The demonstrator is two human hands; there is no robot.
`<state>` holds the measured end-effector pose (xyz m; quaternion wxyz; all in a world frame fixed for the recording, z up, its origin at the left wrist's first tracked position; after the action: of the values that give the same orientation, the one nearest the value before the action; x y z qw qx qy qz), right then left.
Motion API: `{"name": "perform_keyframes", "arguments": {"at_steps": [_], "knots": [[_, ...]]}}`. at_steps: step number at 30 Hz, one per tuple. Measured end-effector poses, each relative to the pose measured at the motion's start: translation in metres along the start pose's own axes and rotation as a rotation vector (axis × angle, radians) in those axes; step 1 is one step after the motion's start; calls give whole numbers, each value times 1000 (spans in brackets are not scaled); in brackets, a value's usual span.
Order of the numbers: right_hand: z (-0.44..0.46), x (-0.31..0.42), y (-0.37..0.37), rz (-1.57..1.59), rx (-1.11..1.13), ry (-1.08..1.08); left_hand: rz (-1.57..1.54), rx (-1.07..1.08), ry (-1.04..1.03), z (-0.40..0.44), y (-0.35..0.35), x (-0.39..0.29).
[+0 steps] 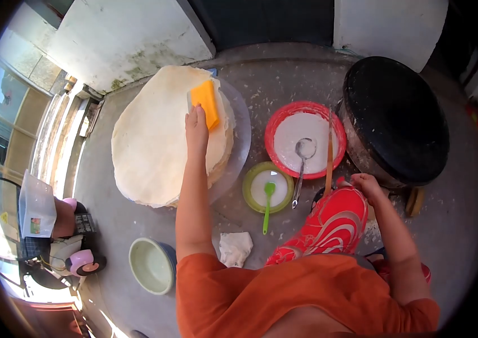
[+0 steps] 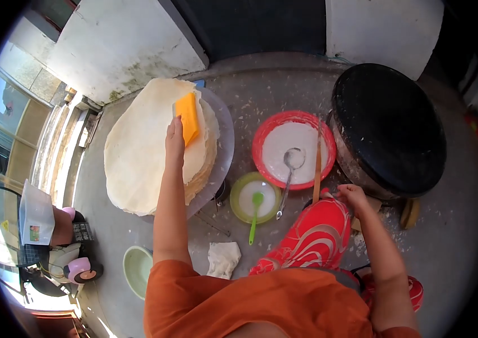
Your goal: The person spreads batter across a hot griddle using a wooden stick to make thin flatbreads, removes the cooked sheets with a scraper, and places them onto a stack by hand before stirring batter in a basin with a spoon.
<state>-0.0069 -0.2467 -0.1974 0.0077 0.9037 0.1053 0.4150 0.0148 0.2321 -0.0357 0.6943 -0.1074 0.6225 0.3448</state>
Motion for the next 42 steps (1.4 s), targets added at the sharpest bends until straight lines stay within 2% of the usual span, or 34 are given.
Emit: {"name": "perform_keyframes", "arguments": {"at_steps": [2,5,7,9,11,12,13,15,18,19,21,22,23,24,26,27,28,29,30,32,34,36,38,39,40,42], "knots": [[14,-25,-2,76,12,-12,334,-28,-39,11,-9,-3],[37,-56,-3,68,47,19,405,58,34,29,-17,18],[48,-73,-6,29,5,79,395,84,44,24,-19,8],[66,-90,-9,-130,99,78,321,83,10,30,-14,20],[79,-99,-26,54,40,-84,233,84,169,21,-12,5],[93,-115,-37,397,-6,-196,446,74,36,19,-9,4],[119,-144,-53,743,-42,-293,586,-53,-189,5,-13,-6],[269,-296,-67,483,17,-294,596,-89,-491,-33,-26,-33],[101,-102,-65,-112,-128,-153,448,143,-597,-97,-48,-54],[106,-101,-68,-93,-144,-159,401,225,-630,-116,-56,-53],[119,-100,-67,-363,-141,-90,348,351,-606,-148,-66,-39],[119,-99,-62,-349,-166,-98,340,417,-562,-163,-73,-37],[118,-97,-62,-57,104,-98,306,485,-451,-175,-77,-32],[117,-92,-64,236,373,-83,288,504,-465,-185,-81,-25],[96,-69,-62,362,297,-52,185,581,-263,-201,-88,-8],[88,-59,-60,323,154,2,185,597,-272,-210,-90,-8],[81,-53,-57,284,9,51,113,614,-172,-217,-92,-7],[75,-49,-55,350,-16,40,40,628,-71,-225,-95,-6],[59,-39,-47,361,-27,44,38,641,-81,-232,-97,-6],[20,-6,-31,371,4,256,38,625,-165,-243,-98,-10],[3,2,-13,364,-1,311,2,660,-159,-252,-99,-20],[-16,6,8,353,-12,369,-43,704,-261,-262,-100,-32],[-35,2,36,274,-128,421,3,734,-324,-269,-102,-42],[-44,-5,50,147,-200,383,61,765,-377,-274,-102,-47],[-56,-10,64,157,-219,374,56,788,-379,-279,-103,-50],[-83,-15,96,-303,-607,597,23,736,-415,-284,-105,-58]]}}
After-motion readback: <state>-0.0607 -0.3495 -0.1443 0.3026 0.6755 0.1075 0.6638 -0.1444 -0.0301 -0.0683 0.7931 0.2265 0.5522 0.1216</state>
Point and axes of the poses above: each hand's wrist, its own z-axis towards the middle knuckle, its own y-axis out of the back of the hand, x = y × z, the point moved 2 cm from there along z, towards the middle knuckle
